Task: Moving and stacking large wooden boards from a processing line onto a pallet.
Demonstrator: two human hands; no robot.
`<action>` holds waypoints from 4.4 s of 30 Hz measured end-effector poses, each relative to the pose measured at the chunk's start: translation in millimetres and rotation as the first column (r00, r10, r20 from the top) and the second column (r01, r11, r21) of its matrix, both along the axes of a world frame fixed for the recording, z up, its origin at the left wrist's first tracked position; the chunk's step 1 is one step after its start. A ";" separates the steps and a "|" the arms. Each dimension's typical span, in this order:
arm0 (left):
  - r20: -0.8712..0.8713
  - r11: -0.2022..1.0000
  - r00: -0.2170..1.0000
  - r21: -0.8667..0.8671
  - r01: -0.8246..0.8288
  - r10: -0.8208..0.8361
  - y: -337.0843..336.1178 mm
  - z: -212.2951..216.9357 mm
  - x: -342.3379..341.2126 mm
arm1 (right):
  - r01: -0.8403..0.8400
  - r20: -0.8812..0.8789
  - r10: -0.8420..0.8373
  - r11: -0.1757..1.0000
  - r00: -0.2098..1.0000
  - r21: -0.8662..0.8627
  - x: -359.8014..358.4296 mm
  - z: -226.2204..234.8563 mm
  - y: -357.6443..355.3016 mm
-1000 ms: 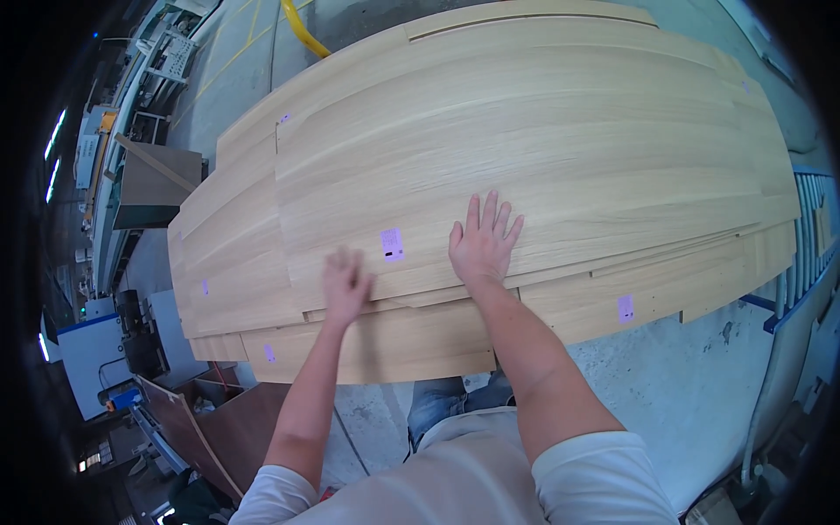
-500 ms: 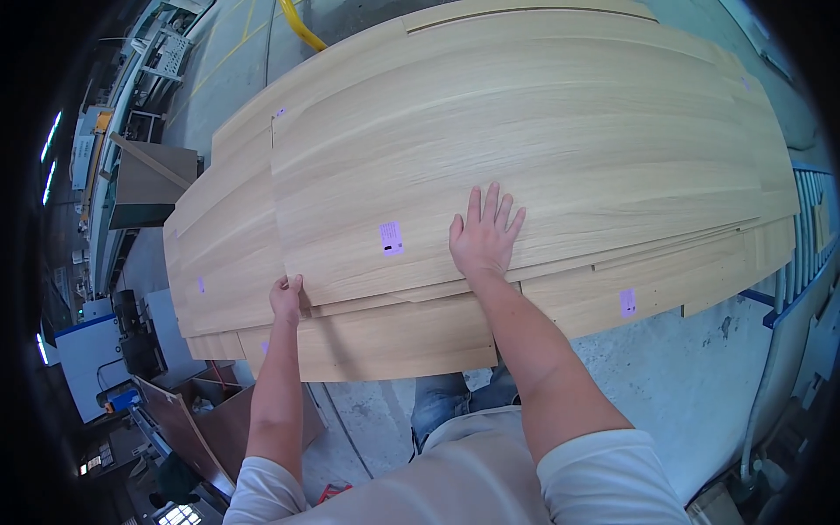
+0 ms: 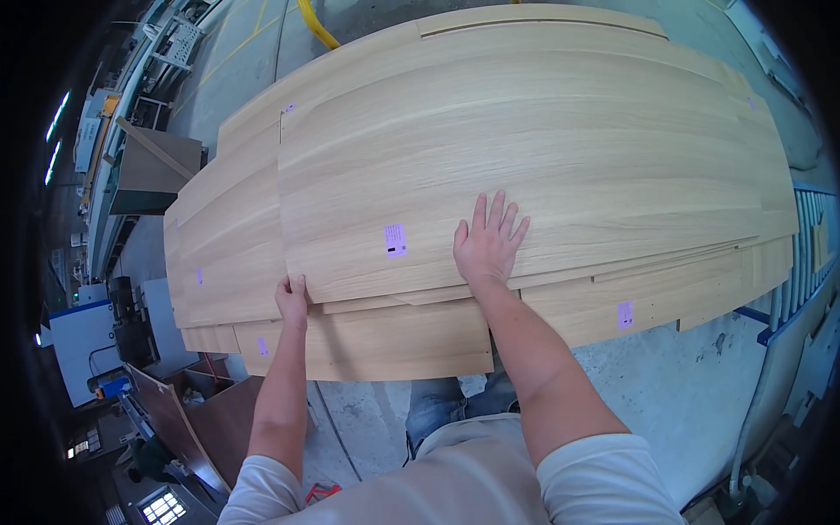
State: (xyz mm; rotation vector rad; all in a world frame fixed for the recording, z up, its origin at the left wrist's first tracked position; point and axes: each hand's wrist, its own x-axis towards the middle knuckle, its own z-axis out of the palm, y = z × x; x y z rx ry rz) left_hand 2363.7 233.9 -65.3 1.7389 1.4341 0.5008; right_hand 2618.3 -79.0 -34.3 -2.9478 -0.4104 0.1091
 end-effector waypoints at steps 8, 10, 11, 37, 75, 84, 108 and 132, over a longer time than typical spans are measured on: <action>-0.313 0.878 0.898 0.269 0.397 -0.310 -144.5 18.4 -100.2 | -0.011 -0.006 0.012 1.000 1.000 0.028 1.1 -0.5 -3.3; -0.283 0.930 0.893 0.015 0.368 -0.349 -207.0 10.7 -151.5 | -0.006 -0.039 0.007 1.000 0.999 0.023 1.4 0.9 -3.8; -0.414 0.929 0.835 -0.232 0.287 -0.361 -235.6 6.1 -177.5 | -0.015 -0.034 0.016 0.999 0.999 0.034 1.7 2.1 -4.2; 0.057 0.950 0.998 -0.309 0.048 -0.032 -443.2 42.3 -341.7 | -0.534 -0.280 0.579 0.815 0.766 0.224 -118.1 10.1 -171.6; -0.152 0.695 0.983 -0.696 -0.182 0.105 -603.9 -38.9 -558.8 | 0.676 -0.803 0.577 0.532 0.151 0.509 -252.1 10.9 -56.4; -0.110 0.585 0.823 -0.652 -0.482 0.557 -400.1 90.6 -429.6 | 0.992 -0.865 0.487 -0.085 0.126 0.097 -182.7 -24.6 132.6; -0.171 0.708 0.985 -0.693 -0.138 0.024 -317.8 66.7 -443.9 | 0.994 -0.936 0.335 -0.048 0.109 0.099 -196.9 -24.8 146.5; -0.276 0.603 0.785 -0.517 -0.608 0.555 -410.3 58.6 -423.0 | 0.795 -0.866 0.501 0.526 -0.003 0.302 -249.6 -40.7 132.6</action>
